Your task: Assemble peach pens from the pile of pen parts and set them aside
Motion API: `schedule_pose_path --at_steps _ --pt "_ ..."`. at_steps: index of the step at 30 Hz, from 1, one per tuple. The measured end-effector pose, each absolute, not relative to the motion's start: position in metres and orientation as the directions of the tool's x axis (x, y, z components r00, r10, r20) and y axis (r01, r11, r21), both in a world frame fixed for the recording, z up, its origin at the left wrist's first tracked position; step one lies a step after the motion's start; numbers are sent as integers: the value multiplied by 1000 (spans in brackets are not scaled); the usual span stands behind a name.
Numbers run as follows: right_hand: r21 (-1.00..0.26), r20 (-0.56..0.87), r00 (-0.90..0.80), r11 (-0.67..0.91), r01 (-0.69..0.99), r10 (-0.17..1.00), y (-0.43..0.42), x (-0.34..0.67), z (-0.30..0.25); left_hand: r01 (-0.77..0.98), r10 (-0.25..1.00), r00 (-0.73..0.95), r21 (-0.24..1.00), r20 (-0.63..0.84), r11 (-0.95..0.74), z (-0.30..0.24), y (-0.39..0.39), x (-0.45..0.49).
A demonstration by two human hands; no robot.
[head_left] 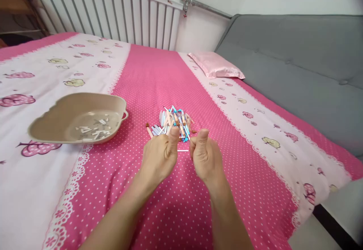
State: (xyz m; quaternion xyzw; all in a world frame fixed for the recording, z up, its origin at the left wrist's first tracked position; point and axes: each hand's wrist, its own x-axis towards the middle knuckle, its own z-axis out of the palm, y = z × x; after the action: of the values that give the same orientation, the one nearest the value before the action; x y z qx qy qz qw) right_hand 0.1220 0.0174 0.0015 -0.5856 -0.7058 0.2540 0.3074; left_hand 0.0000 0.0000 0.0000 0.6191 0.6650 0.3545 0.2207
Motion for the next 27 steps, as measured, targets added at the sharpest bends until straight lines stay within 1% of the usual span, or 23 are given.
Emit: schedule_pose_path --at_steps 4,7,9,12,13,15,17,20,25,27 --pt "-715 168 -109 197 671 980 25 127 -1 648 976 -181 761 117 30 4 6 -10" --pt "-662 147 -120 188 726 982 36 132 -11 676 976 -189 735 109 49 6 14 -24" --pt "-615 102 -155 185 767 983 43 135 -23 758 973 -196 649 126 69 4 20 -35" --pt "-590 24 -207 181 787 978 50 138 -49 896 976 -186 427 116 120 -5 27 -52" --pt "-593 10 -212 177 786 977 51 138 -59 923 985 -153 368 76 115 -9 29 -56" --pt "-602 16 -209 176 779 978 52 139 -79 952 997 -49 301 -52 62 -18 33 -63" --pt "-624 41 -193 176 761 980 53 140 -97 956 984 66 293 -167 -15 -27 36 -66" --pt "-649 68 -178 178 739 982 53 142 -116 945 960 158 316 -229 -81 -38 42 -64" --pt "-654 163 -225 276 704 961 52 146 -129 945 942 186 315 -280 -93 -49 50 -56" --pt "-686 192 -233 300 663 953 52 148 -130 949 942 178 302 -285 -88 -52 52 -55"
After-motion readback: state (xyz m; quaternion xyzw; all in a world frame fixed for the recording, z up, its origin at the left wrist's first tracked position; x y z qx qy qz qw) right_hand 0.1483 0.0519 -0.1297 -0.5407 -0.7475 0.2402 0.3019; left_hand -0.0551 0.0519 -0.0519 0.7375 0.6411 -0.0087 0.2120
